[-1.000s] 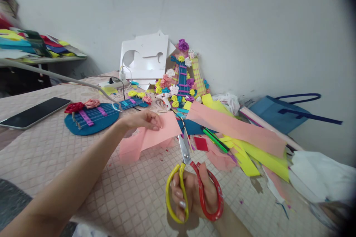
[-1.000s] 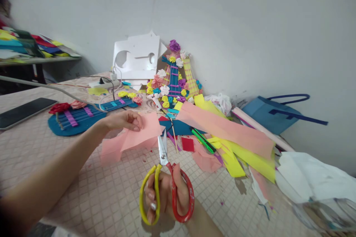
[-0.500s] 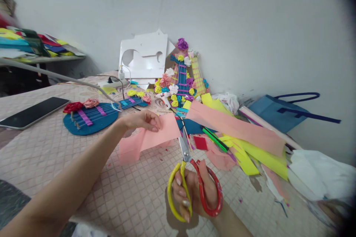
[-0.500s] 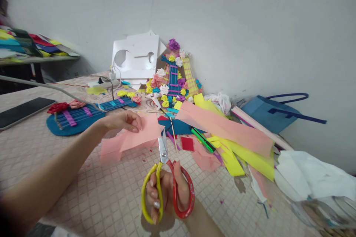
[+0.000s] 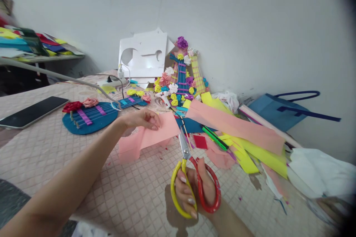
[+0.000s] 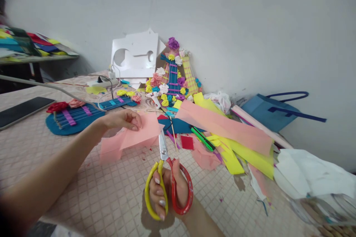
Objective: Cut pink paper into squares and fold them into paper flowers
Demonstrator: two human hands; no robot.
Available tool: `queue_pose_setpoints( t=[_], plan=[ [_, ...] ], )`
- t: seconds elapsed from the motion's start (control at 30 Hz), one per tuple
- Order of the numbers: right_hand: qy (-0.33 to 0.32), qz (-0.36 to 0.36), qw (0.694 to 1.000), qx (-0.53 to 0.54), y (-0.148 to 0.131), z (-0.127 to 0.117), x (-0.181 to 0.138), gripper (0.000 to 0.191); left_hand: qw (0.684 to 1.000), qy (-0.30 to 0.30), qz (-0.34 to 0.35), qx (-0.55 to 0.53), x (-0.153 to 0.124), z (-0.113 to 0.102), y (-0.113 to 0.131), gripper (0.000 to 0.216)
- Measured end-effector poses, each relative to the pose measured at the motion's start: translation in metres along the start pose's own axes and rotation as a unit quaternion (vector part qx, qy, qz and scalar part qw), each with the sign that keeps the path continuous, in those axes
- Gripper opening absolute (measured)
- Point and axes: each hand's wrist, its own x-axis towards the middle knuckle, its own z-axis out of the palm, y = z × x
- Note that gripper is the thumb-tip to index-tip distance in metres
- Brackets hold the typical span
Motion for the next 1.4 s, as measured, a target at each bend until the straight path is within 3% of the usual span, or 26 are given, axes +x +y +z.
queue_pose_setpoints(
  t=[0.33, 0.53, 0.7, 1.2, 1.4],
  plan=[
    [-0.008, 0.000, 1.000, 0.004, 0.004, -0.009, -0.001, 0.066, 1.000, 0.002, 0.005, 0.012, 0.000, 0.000, 0.001, 0.020],
    [0.031, 0.004, 0.999, -0.010, 0.002, 0.000, -0.003, 0.076, 1.000, -0.006, -0.006, 0.028, 0.001, 0.003, 0.002, 0.019],
    [0.007, 0.000, 1.000, -0.006, 0.002, 0.003, -0.003, 0.081, 0.999, -0.020, -0.016, 0.037, 0.002, 0.006, 0.001, 0.021],
    [-0.006, -0.005, 1.000, 0.020, 0.004, -0.008, -0.002, 0.064, 0.998, -0.020, -0.010, 0.052, 0.003, 0.003, 0.001, 0.021],
    [0.022, -0.006, 1.000, 0.000, 0.003, -0.005, -0.003, 0.074, 0.999, -0.029, -0.009, 0.045, 0.002, 0.004, 0.000, 0.019]
  ],
)
